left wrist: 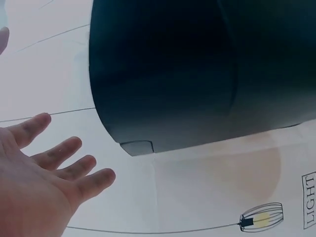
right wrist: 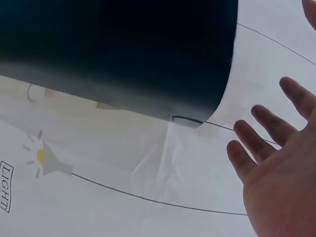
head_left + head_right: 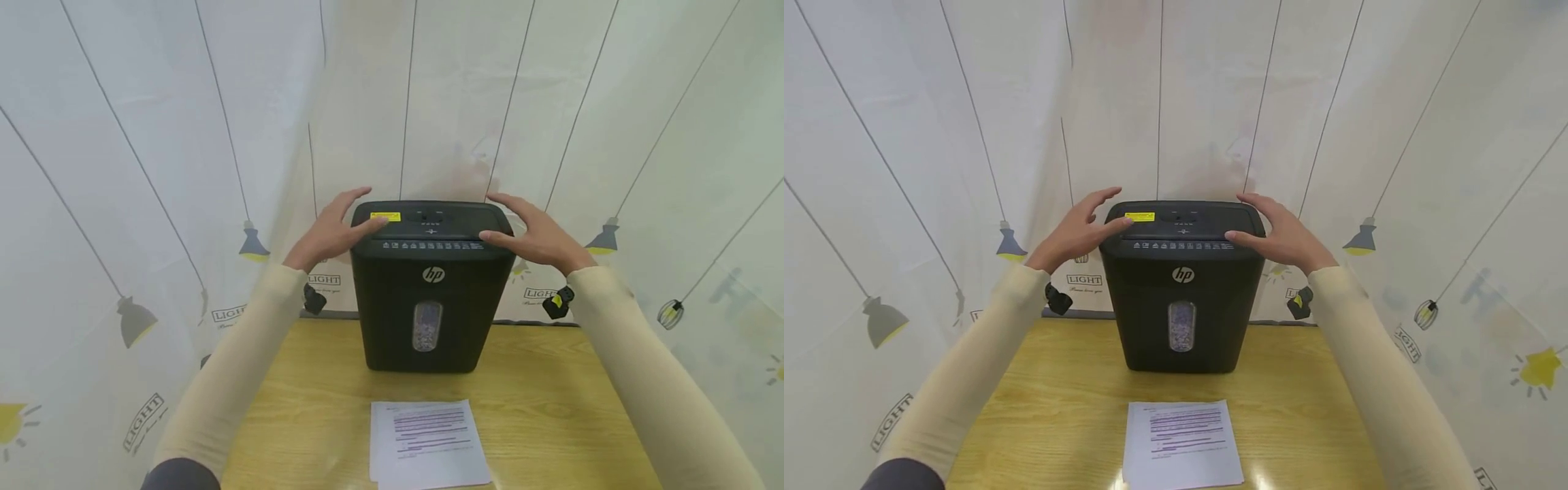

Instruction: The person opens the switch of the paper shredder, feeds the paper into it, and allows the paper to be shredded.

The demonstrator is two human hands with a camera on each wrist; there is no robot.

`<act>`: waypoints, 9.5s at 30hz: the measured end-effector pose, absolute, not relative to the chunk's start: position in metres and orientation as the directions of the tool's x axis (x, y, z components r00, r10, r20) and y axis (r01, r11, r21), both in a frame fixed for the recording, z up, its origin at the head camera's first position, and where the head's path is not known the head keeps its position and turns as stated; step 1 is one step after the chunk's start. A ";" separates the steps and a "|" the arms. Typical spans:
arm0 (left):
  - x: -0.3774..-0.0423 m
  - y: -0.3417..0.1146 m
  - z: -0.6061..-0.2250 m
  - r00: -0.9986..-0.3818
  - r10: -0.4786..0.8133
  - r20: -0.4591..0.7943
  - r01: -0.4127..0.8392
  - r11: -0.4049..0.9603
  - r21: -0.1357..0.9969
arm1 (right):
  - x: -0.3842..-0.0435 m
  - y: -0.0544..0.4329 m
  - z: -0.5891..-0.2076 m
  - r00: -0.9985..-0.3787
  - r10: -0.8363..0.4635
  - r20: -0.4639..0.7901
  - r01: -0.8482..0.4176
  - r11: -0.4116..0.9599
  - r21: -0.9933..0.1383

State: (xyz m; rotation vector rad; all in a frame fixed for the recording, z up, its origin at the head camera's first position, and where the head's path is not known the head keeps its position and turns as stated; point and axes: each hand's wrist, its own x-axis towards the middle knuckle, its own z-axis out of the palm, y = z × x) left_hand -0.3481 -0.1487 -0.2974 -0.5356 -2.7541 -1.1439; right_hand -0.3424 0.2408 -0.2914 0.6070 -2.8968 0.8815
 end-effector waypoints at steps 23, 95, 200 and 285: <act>-0.309 -0.190 -0.363 -0.887 0.144 0.439 0.420 0.646 0.638 | -0.305 0.260 -0.354 -0.913 -0.252 0.322 -0.395 0.748 -0.533; -0.192 -0.124 -0.652 -0.948 0.296 0.115 0.285 0.638 0.715 | -0.200 0.190 -0.643 -0.929 -0.366 0.046 -0.330 0.769 -0.548; -0.191 -0.109 -0.643 -0.995 0.025 0.091 0.093 0.435 0.896 | -0.201 0.198 -0.638 -0.998 -0.032 -0.051 0.032 0.445 -0.895; -0.270 -0.111 -0.456 -0.889 0.072 0.451 0.439 0.414 0.798 | -0.266 0.212 -0.454 -0.962 -0.095 0.254 -0.270 0.449 -0.852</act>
